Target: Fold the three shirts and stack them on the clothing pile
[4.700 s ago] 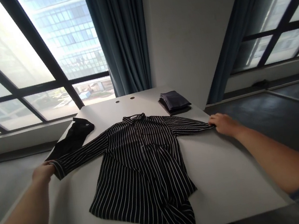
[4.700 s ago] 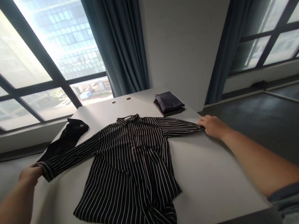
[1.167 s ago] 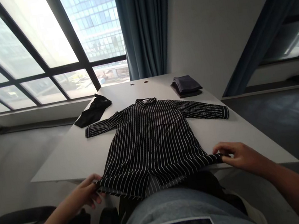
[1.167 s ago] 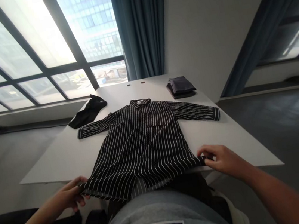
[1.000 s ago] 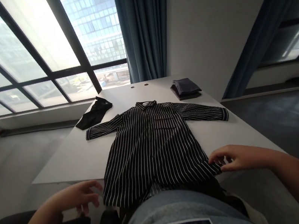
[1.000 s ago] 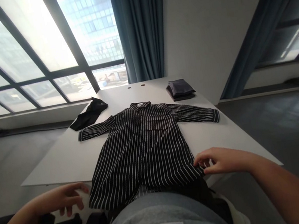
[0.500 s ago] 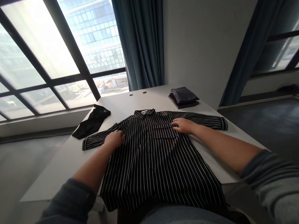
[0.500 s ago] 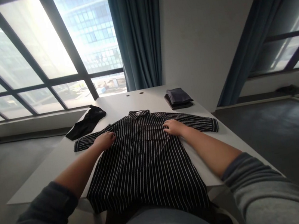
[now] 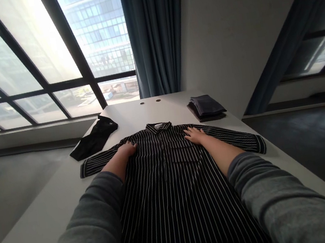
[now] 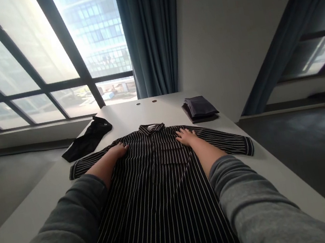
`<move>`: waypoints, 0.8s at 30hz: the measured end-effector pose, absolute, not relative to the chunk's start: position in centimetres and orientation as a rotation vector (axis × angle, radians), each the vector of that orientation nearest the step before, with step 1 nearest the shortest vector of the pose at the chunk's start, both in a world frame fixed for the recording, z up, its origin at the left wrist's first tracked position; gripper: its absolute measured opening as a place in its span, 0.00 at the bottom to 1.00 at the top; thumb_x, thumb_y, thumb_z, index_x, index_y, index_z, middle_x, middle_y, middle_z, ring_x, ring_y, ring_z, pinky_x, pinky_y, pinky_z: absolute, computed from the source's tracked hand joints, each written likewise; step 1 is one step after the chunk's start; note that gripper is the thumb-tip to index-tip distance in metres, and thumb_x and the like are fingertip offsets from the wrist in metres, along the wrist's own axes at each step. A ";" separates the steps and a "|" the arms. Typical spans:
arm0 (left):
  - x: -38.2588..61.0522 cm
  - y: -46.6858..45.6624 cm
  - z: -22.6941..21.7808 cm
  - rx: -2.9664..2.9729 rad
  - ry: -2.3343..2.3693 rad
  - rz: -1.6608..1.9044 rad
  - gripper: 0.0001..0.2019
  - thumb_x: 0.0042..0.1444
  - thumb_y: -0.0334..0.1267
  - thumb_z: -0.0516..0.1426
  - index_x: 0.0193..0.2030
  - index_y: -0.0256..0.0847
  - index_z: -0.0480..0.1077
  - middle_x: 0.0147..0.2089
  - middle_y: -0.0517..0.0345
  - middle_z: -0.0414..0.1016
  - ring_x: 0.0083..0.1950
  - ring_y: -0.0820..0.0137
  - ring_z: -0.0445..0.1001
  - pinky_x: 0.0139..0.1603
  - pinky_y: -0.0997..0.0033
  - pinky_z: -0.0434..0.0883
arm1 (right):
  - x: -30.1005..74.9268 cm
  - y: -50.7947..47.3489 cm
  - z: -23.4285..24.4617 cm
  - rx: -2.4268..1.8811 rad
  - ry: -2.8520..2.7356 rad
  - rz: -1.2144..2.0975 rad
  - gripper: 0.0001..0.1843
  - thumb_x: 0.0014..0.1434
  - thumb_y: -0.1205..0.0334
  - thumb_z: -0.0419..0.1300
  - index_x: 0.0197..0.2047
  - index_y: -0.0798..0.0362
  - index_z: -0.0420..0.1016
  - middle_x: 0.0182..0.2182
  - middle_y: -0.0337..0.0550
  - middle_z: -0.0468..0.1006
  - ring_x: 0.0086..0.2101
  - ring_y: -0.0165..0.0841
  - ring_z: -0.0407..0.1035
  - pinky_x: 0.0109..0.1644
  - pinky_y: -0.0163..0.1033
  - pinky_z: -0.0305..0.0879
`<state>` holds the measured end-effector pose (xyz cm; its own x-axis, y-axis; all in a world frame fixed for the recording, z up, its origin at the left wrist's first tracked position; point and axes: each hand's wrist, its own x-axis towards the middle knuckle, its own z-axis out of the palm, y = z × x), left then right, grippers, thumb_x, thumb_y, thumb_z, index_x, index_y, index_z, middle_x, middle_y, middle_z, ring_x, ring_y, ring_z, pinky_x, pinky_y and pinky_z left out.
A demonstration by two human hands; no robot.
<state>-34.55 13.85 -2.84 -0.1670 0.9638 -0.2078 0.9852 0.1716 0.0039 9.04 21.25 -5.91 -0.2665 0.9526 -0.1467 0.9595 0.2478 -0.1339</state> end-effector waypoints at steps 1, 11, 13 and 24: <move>-34.8 14.2 -3.3 1.887 2.292 -0.189 0.37 0.70 0.58 0.40 0.76 0.37 0.60 0.79 0.36 0.50 0.76 0.41 0.59 0.69 0.40 0.63 | 9.1 21.7 -6.3 1.902 2.438 -0.301 0.36 0.73 0.39 0.41 0.79 0.40 0.48 0.79 0.43 0.41 0.76 0.51 0.38 0.75 0.69 0.36; -36.2 19.4 -5.2 1.854 2.328 -0.067 0.40 0.67 0.64 0.39 0.81 0.46 0.48 0.82 0.44 0.38 0.81 0.37 0.39 0.70 0.22 0.50 | 9.7 26.1 -7.8 2.012 2.416 -0.270 0.38 0.72 0.35 0.37 0.80 0.38 0.46 0.79 0.42 0.40 0.76 0.49 0.37 0.76 0.67 0.33; -36.3 20.6 -5.6 1.872 2.340 -0.004 0.40 0.67 0.64 0.39 0.80 0.48 0.48 0.83 0.47 0.39 0.81 0.40 0.39 0.72 0.25 0.48 | 9.7 26.8 -8.0 2.026 2.417 -0.266 0.38 0.71 0.35 0.37 0.79 0.38 0.46 0.79 0.42 0.40 0.76 0.50 0.38 0.76 0.67 0.34; -36.7 22.1 -5.9 1.877 2.364 0.069 0.40 0.67 0.65 0.39 0.80 0.49 0.48 0.83 0.51 0.38 0.82 0.47 0.39 0.76 0.30 0.41 | 9.7 27.8 -8.0 2.021 2.458 -0.252 0.38 0.72 0.36 0.37 0.79 0.40 0.47 0.79 0.43 0.41 0.76 0.50 0.37 0.76 0.67 0.34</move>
